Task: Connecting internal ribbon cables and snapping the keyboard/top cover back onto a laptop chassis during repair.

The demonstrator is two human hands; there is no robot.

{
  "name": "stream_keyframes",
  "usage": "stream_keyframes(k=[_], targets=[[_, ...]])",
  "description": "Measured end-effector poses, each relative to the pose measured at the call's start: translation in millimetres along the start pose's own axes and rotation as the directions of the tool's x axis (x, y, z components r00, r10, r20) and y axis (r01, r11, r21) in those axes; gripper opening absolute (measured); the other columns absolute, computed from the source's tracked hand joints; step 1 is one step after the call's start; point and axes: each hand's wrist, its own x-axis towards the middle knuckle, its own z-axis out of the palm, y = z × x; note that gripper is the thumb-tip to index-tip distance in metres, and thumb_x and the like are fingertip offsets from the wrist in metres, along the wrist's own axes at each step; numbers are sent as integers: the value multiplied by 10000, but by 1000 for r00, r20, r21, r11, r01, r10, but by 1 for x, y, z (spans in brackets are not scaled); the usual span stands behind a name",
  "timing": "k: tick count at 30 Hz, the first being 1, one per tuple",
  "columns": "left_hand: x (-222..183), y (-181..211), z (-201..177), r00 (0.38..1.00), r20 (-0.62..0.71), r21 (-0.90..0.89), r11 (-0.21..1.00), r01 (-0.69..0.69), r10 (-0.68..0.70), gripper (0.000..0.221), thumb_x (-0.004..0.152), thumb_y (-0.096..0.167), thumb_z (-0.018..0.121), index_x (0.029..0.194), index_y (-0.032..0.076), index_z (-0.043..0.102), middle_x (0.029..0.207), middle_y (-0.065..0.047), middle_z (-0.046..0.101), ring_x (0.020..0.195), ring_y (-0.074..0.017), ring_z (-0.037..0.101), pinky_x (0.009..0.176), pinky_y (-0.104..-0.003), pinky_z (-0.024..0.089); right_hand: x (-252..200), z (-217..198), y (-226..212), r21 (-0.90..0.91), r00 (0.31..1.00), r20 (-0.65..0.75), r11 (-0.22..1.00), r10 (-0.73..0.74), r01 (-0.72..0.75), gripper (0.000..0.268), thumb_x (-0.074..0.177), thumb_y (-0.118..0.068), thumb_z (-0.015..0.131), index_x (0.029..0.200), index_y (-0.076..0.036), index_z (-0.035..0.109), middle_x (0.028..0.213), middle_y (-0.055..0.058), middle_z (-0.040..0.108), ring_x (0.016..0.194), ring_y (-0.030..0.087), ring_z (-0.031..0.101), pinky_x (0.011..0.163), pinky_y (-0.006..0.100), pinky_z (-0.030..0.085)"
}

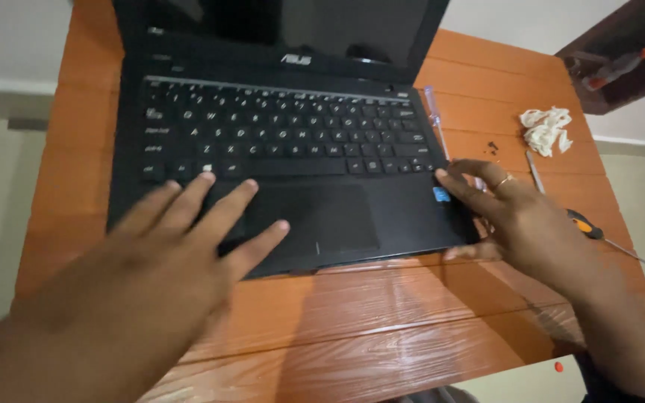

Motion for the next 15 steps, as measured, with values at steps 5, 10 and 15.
stream_keyframes(k=[5,10,15], targets=[[6,9,-7,989,147,-78,997,21,-10,1303,389,-138,699,1597,191,339,1586,-281,381,1317,-500,482,848,-457,545,-1,-3,-6,-64,994,-49,993,-101,98,1022,695,-609,769,1564,-185,438,1473,118,520,897,320,655,813,491,525],[11,9,-11,977,208,242,964,-108,58,1249,508,-23,777,1627,180,262,1560,-307,441,1260,-470,600,723,-401,651,-10,-11,-74,-249,956,-207,934,208,-257,1003,749,-715,679,1554,-124,577,819,60,702,558,328,669,535,456,458],[15,0,-20,996,79,228,972,-57,40,810,807,612,531,1545,292,441,1470,-164,583,1193,-334,660,689,-361,638,2,42,-136,-861,814,-52,439,-578,257,534,1001,-288,610,1483,-92,492,1174,-107,738,915,52,678,745,247,509]])
